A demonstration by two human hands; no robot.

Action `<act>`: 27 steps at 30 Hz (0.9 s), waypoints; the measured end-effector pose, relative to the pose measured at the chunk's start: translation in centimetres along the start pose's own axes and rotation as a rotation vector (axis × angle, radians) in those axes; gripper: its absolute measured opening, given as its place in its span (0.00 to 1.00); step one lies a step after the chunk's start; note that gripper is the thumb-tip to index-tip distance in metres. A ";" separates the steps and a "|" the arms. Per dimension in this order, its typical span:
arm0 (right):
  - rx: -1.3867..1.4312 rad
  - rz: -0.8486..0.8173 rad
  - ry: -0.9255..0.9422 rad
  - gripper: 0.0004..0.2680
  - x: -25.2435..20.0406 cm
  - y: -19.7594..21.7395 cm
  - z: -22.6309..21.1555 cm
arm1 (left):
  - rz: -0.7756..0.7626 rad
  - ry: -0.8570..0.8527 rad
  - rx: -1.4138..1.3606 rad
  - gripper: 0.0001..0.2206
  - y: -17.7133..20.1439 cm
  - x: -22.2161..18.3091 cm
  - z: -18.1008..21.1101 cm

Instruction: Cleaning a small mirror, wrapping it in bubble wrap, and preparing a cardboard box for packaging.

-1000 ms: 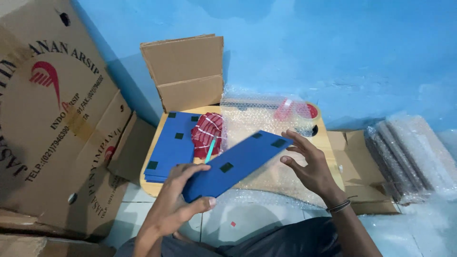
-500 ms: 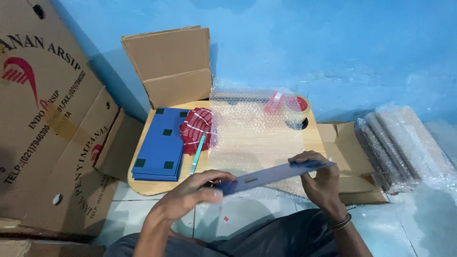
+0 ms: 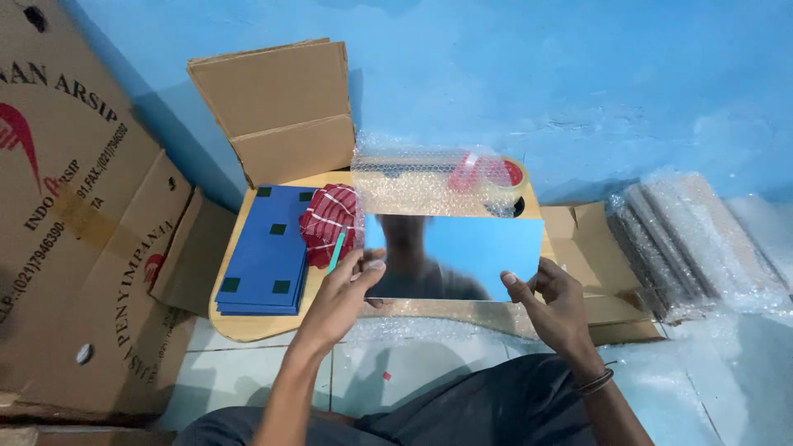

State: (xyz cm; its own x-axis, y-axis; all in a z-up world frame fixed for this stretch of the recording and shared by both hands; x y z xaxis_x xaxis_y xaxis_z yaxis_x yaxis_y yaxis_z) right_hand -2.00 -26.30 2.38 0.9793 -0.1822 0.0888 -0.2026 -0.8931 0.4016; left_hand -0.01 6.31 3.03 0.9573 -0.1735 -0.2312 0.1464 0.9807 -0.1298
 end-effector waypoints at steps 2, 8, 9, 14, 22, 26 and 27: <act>-0.015 -0.002 -0.036 0.20 -0.2 0.0 -1.1 | 0.006 -0.005 0.025 0.26 -0.5 0.9 -1.4; -0.140 -0.045 -0.171 0.26 0.3 -0.1 -2.1 | 0.049 -0.083 0.292 0.47 -3.3 -0.5 1.3; -0.204 -0.075 -0.220 0.27 0.3 -0.3 -2.6 | 0.035 -0.098 0.321 0.56 -4.0 -0.9 2.0; -0.294 -0.079 -0.193 0.28 1.1 -0.6 -0.7 | 0.067 -0.053 0.486 0.58 -2.4 1.8 -2.1; -0.428 -0.119 -0.202 0.30 2.3 -0.9 1.0 | 0.068 -0.037 0.589 0.51 -2.7 2.0 -2.1; -0.553 -0.155 -0.208 0.29 2.2 -0.9 0.3 | 0.114 -0.012 0.722 0.52 -2.4 2.6 -2.9; -0.583 -0.155 -0.205 0.29 2.2 -0.8 0.1 | 0.131 -0.013 0.769 0.53 -2.2 2.9 -3.1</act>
State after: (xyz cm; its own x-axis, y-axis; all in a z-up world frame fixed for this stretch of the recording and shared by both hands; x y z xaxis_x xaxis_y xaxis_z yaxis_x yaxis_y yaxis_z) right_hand 0.31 -26.00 2.11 0.9670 -0.1951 -0.1636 0.0285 -0.5558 0.8308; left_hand 1.66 3.37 -0.34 0.9809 -0.0549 -0.1868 0.1587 0.7813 0.6036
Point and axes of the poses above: each hand's wrist, its own x-axis towards the middle knuckle, its own y-axis out of the back of the hand, z = x × y, the point moved 4 cm from there along x, towards the middle knuckle, and after that the axes turned 6 degrees about -x, right-handed, at the moved point
